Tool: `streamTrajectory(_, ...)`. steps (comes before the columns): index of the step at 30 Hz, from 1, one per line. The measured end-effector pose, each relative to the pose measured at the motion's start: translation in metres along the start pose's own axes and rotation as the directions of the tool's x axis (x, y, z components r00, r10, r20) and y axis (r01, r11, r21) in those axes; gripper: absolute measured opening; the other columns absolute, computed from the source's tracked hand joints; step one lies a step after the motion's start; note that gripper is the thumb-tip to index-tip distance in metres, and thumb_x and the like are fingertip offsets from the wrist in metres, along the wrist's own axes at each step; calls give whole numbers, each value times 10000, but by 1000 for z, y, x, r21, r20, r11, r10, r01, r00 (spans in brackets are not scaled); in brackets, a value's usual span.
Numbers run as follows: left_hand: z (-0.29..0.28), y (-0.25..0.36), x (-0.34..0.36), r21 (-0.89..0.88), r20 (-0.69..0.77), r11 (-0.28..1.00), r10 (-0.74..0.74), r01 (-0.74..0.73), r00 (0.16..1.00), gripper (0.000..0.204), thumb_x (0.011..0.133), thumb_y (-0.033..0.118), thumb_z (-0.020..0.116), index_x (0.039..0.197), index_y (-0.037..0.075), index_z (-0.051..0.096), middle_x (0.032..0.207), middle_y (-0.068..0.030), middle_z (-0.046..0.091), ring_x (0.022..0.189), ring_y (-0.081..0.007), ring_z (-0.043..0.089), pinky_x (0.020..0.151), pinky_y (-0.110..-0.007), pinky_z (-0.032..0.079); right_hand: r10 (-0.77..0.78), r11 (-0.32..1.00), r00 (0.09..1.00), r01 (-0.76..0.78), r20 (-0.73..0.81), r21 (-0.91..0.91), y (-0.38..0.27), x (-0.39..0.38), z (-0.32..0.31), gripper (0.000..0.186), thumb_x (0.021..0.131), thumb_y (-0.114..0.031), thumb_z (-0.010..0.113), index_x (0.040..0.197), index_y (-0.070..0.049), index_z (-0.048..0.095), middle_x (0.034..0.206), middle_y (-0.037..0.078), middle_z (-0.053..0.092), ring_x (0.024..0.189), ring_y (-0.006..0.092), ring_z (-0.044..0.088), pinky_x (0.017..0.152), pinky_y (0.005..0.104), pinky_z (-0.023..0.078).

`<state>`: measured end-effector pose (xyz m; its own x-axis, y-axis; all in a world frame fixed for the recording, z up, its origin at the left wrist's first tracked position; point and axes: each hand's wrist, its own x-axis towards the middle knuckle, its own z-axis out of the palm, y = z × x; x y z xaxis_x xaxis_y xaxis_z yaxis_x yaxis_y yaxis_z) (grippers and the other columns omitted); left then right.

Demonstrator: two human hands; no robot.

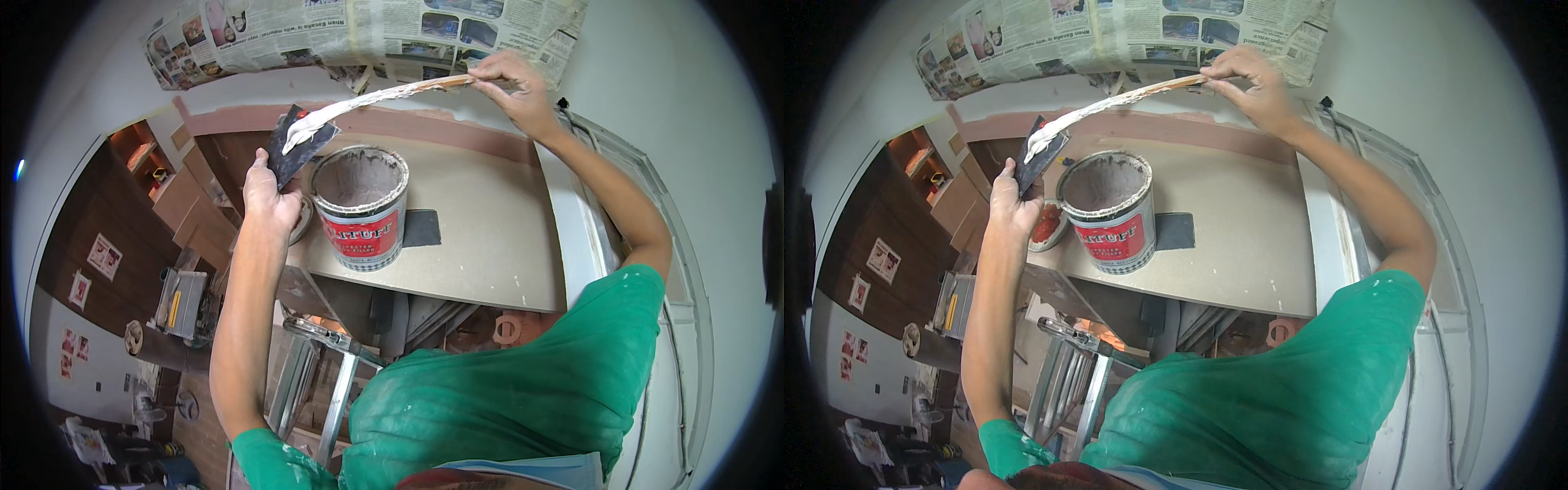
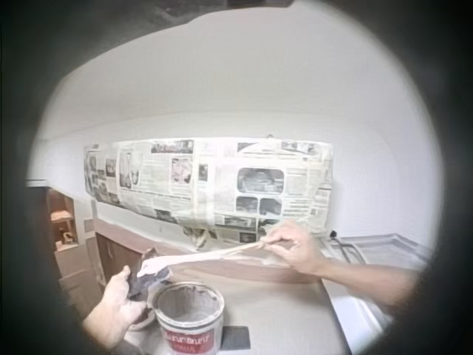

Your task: The person scoops white plaster from a bucket onto a hawk using a trowel. They then use a sanding block to smooth the plaster on the hawk. Finally, they apply the plaster to a wall section above a counter using the trowel.

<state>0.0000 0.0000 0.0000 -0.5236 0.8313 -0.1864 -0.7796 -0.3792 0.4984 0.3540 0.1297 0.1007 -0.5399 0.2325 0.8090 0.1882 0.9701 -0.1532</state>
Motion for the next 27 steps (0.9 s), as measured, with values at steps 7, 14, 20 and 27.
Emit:
streamTrajectory(7, 4, -12, -9, 139, -91, 986, 109, -95, 990, 203, 1012, 237, 486, 1021, 43, 545, 902, -82, 651, 735, -194, 668, 610, -289, 568, -196, 971, 978, 185, -63, -152, -7, 16, -16, 191, 795, -33, 726, 985, -48, 719, 931, 55, 650, 925, 151, 582, 819, 281, 460)
streamTrajectory(14, -11, -16, 9, 203, -34, 967, 164, -154, 986, 265, 1024, 267, 451, 1062, 24, 549, 989, -106, 655, 787, -199, 676, 655, -319, 580, -110, 985, 994, 108, -7, -133, -18, 26, -22, 165, 820, -76, 722, 981, -43, 719, 936, 50, 646, 876, 137, 577, 776, 264, 456)
streamTrajectory(20, -22, -12, 16, 234, -88, 960, 179, -155, 980, 316, 1024, 321, 450, 1085, 40, 581, 991, -55, 656, 813, -167, 658, 758, -346, 505, 57, 993, 993, -47, 99, -104, -23, 32, -24, 161, 832, -98, 720, 979, -33, 715, 919, 50, 645, 816, 131, 581, 716, 275, 471)
streamTrajectory(27, -36, -3, 24, 253, -138, 951, 218, -178, 966, 316, 1025, 319, 444, 1090, 45, 588, 1019, -54, 661, 823, -171, 658, 802, -358, 507, 152, 976, 952, -100, 268, -196, -14, 41, -27, 188, 858, -170, 708, 974, -22, 710, 863, 30, 605, 774, 109, 554, 699, 245, 454)
